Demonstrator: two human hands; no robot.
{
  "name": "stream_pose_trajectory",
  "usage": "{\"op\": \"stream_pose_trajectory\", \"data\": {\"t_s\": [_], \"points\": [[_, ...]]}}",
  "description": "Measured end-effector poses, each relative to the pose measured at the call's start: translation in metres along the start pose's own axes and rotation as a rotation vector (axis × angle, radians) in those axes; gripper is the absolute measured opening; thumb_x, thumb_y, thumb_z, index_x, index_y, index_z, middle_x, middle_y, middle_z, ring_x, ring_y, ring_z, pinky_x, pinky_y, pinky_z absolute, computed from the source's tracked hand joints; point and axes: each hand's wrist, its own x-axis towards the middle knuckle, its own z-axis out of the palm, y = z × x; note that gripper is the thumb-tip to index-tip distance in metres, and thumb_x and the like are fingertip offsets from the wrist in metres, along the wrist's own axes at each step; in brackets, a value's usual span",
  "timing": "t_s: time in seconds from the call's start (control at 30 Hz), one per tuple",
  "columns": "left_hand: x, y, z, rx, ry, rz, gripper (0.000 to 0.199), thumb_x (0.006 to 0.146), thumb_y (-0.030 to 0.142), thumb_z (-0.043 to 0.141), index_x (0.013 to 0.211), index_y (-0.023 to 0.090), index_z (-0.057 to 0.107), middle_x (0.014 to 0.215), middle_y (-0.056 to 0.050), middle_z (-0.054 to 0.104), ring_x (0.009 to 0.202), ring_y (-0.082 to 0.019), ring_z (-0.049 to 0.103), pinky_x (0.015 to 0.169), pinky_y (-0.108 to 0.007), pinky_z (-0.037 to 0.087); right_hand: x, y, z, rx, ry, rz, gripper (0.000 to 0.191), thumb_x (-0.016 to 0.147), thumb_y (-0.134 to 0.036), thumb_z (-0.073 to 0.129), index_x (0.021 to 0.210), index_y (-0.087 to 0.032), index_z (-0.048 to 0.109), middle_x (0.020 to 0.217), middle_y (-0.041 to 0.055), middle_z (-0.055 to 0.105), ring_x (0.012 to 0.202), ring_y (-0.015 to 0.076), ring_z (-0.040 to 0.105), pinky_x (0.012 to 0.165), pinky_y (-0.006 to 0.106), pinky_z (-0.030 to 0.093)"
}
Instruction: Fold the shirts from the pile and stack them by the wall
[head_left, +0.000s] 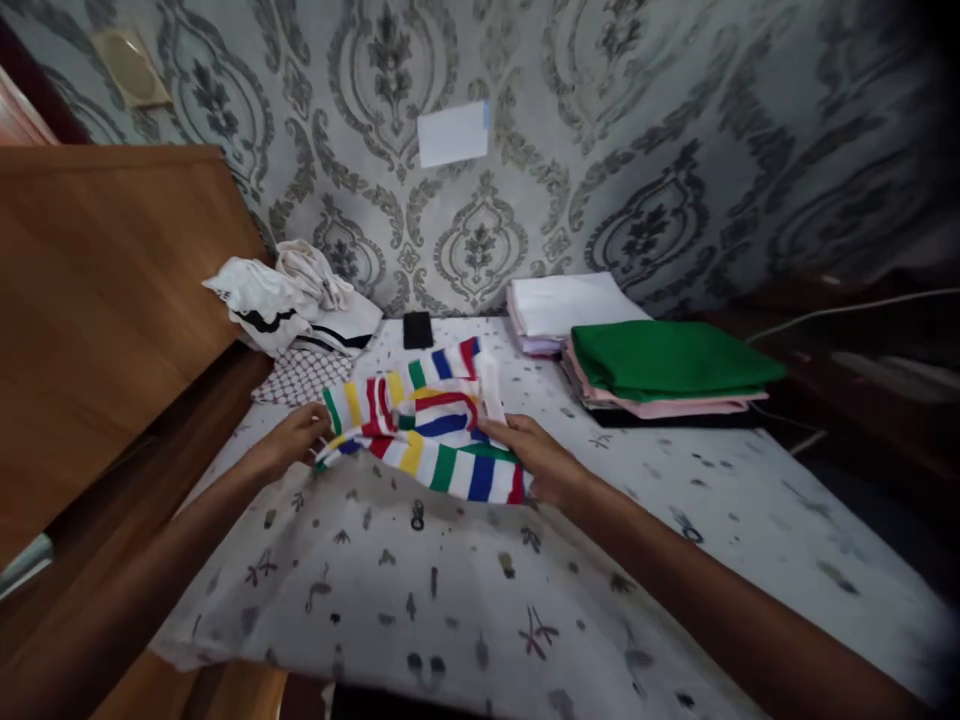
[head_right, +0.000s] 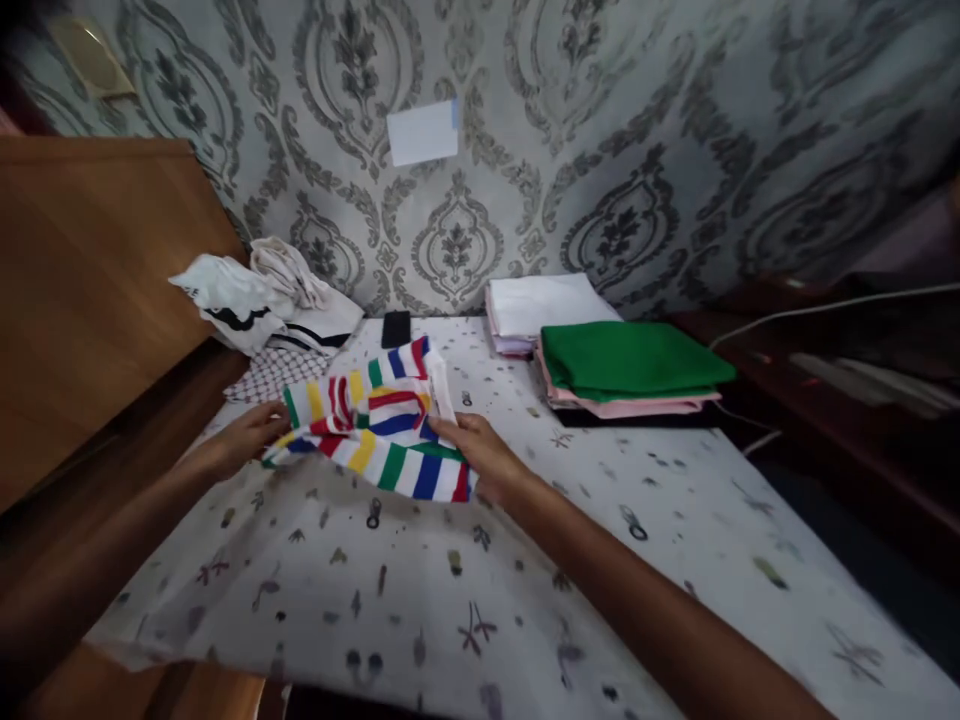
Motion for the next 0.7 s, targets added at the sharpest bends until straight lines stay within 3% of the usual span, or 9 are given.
{"op": "stream_pose_trajectory", "data": {"t_s": [0.03,0.1,0.17,0.23,0.33,0.4,0.47,0.57,0.7], "points": [[-0.003,-0.012,0.003,0.073,0.005,-0.029,0.035,0.067,0.048,0.072,0.075,0.02,0.05,0.063,0.001,0.064,0.051,-0.016,0.059,0.042,-0.025,0.045,0.001,0.008,-0.013,-0.077,0.037,0.015,0.027,0.072,-0.042,0.074,0.08,-0.017,0.068,0.065,0.0035,0.068,0.064,0.0203,0.066,0.059,0.031,0.055],[-0.006,-0.028,0.008,0.206,0.023,0.058,0.035,0.071,0.051,0.066,0.077,0.021,0.05,0.067,0.0,0.064,0.057,-0.016,0.058,0.047,-0.025,0.045,0.0,0.024,-0.035,-0.316,0.117,-0.056,0.022,0.075,-0.039,0.07,0.074,-0.018,0.063,0.058,-0.0004,0.061,0.058,0.0174,0.06,0.056,0.029,0.05],[-0.008,-0.031,0.018,0.348,0.024,0.232,0.031,0.079,0.052,0.058,0.081,0.021,0.055,0.072,-0.001,0.064,0.066,-0.017,0.059,0.056,-0.027,0.047,-0.004,0.033,-0.047,-0.596,0.203,-0.2,0.021,0.081,-0.039,0.063,0.083,-0.019,0.064,0.062,-0.0008,0.06,0.06,0.0171,0.058,0.059,0.03,0.049],[-0.01,-0.028,0.032,0.486,-0.031,0.361,0.031,0.088,0.05,0.05,0.087,0.022,0.061,0.08,-0.003,0.065,0.075,-0.019,0.059,0.065,-0.029,0.048,-0.01,0.035,-0.048,-0.85,0.261,-0.363,0.029,0.089,-0.043,0.054,0.1,-0.019,0.066,0.08,0.0046,0.067,0.072,0.0203,0.061,0.069,0.035,0.051],[-0.015,-0.024,0.057,0.634,-0.161,0.472,0.036,0.092,0.051,0.048,0.107,0.023,0.066,0.101,-0.008,0.067,0.092,-0.023,0.06,0.078,-0.034,0.049,-0.018,0.033,-0.036,-1.15,0.176,-0.556,0.039,0.092,-0.046,0.054,0.119,-0.019,0.064,0.113,0.013,0.066,0.102,0.0283,0.06,0.087,0.044,0.05],[-0.018,-0.025,0.07,0.727,-0.214,0.571,0.045,0.09,0.054,0.054,0.124,0.026,0.063,0.114,-0.01,0.064,0.103,-0.026,0.057,0.086,-0.038,0.047,-0.018,0.033,-0.026,-1.284,0.07,-0.56,0.045,0.088,-0.041,0.062,0.128,-0.019,0.061,0.12,0.0146,0.064,0.111,0.032,0.057,0.091,0.047,0.049],[-0.021,-0.027,0.078,0.832,-0.257,0.656,0.052,0.087,0.057,0.059,0.132,0.03,0.06,0.12,-0.01,0.061,0.108,-0.028,0.055,0.09,-0.04,0.046,-0.016,0.034,-0.021,-1.342,0.051,-0.512,0.04,0.088,-0.03,0.062,0.127,-0.019,0.062,0.115,0.0143,0.066,0.108,0.0318,0.059,0.091,0.047,0.049],[-0.024,-0.024,0.077,0.968,-0.311,0.654,0.043,0.087,0.056,0.059,0.12,0.03,0.066,0.111,-0.009,0.063,0.097,-0.026,0.057,0.081,-0.036,0.046,-0.015,0.034,-0.023,-1.283,0.083,-0.503,0.027,0.091,-0.015,0.049,0.108,-0.019,0.069,0.103,0.011,0.07,0.1,0.0273,0.062,0.089,0.043,0.049],[-0.029,-0.012,0.046,0.975,-0.3,0.487,0.029,0.091,0.046,0.049,0.095,0.025,0.07,0.089,-0.006,0.068,0.079,-0.022,0.061,0.069,-0.03,0.043,-0.03,0.025,-0.036,-1.006,-0.046,-0.626,0.021,0.092,-0.017,0.047,0.09,-0.021,0.068,0.094,0.0071,0.069,0.092,0.0221,0.063,0.083,0.037,0.051]]}}
